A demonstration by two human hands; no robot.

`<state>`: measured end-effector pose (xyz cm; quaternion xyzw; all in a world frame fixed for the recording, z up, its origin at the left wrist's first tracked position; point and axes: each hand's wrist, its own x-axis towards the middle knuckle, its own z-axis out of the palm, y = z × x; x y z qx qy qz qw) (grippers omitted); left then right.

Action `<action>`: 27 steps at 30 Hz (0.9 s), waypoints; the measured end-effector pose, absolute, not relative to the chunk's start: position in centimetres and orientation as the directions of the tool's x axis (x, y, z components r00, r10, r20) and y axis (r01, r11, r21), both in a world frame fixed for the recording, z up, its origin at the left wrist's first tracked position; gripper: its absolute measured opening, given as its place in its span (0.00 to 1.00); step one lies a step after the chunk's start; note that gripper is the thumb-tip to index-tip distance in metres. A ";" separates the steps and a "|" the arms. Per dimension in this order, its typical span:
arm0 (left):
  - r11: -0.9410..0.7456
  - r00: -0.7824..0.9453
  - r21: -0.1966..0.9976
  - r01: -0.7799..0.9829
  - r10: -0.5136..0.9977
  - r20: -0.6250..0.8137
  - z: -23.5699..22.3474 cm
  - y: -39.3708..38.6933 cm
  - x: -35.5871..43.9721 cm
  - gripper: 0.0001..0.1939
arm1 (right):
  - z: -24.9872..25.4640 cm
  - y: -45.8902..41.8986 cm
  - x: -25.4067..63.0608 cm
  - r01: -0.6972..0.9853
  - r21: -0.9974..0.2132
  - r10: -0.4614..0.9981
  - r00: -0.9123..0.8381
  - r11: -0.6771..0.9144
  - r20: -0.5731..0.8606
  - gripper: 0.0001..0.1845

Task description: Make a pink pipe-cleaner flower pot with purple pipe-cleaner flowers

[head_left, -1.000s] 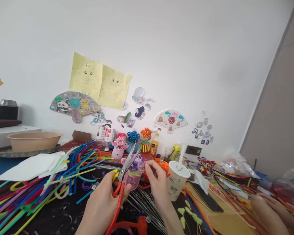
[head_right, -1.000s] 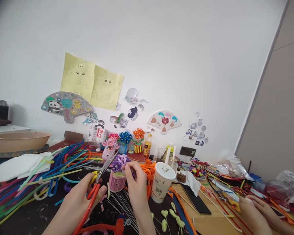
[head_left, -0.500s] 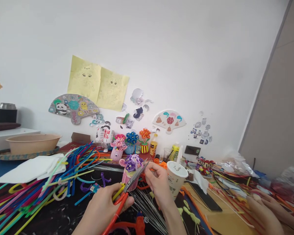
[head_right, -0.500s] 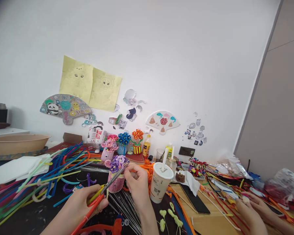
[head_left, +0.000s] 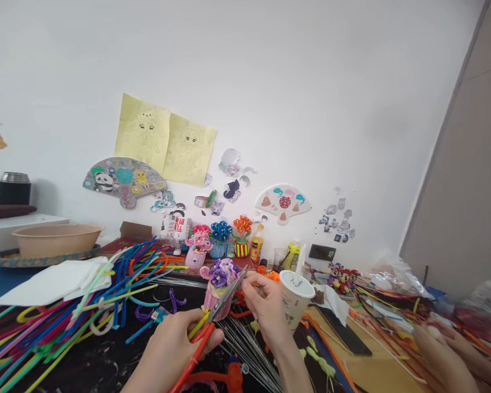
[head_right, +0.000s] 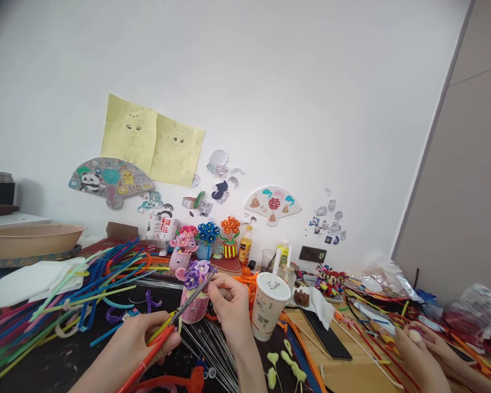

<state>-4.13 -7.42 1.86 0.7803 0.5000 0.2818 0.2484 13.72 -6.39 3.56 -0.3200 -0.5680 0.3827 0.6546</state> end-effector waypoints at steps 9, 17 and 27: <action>-0.376 0.336 0.618 0.691 0.923 0.187 2.0 -7.7 -4.0 0.18 | 3.3 -6.3 13.8 -0.106 -0.849 0.855 0.076 0.518 0.513 0.12; -0.373 0.324 0.585 0.720 0.926 0.192 2.0 -7.8 -4.0 0.17 | 3.5 -6.5 13.8 -0.108 -0.849 0.856 0.074 0.517 0.512 0.11; -0.380 0.327 0.549 0.744 0.924 0.197 1.8 -7.8 -4.1 0.17 | 3.7 -6.6 13.7 -0.103 -0.848 0.855 0.072 0.519 0.514 0.11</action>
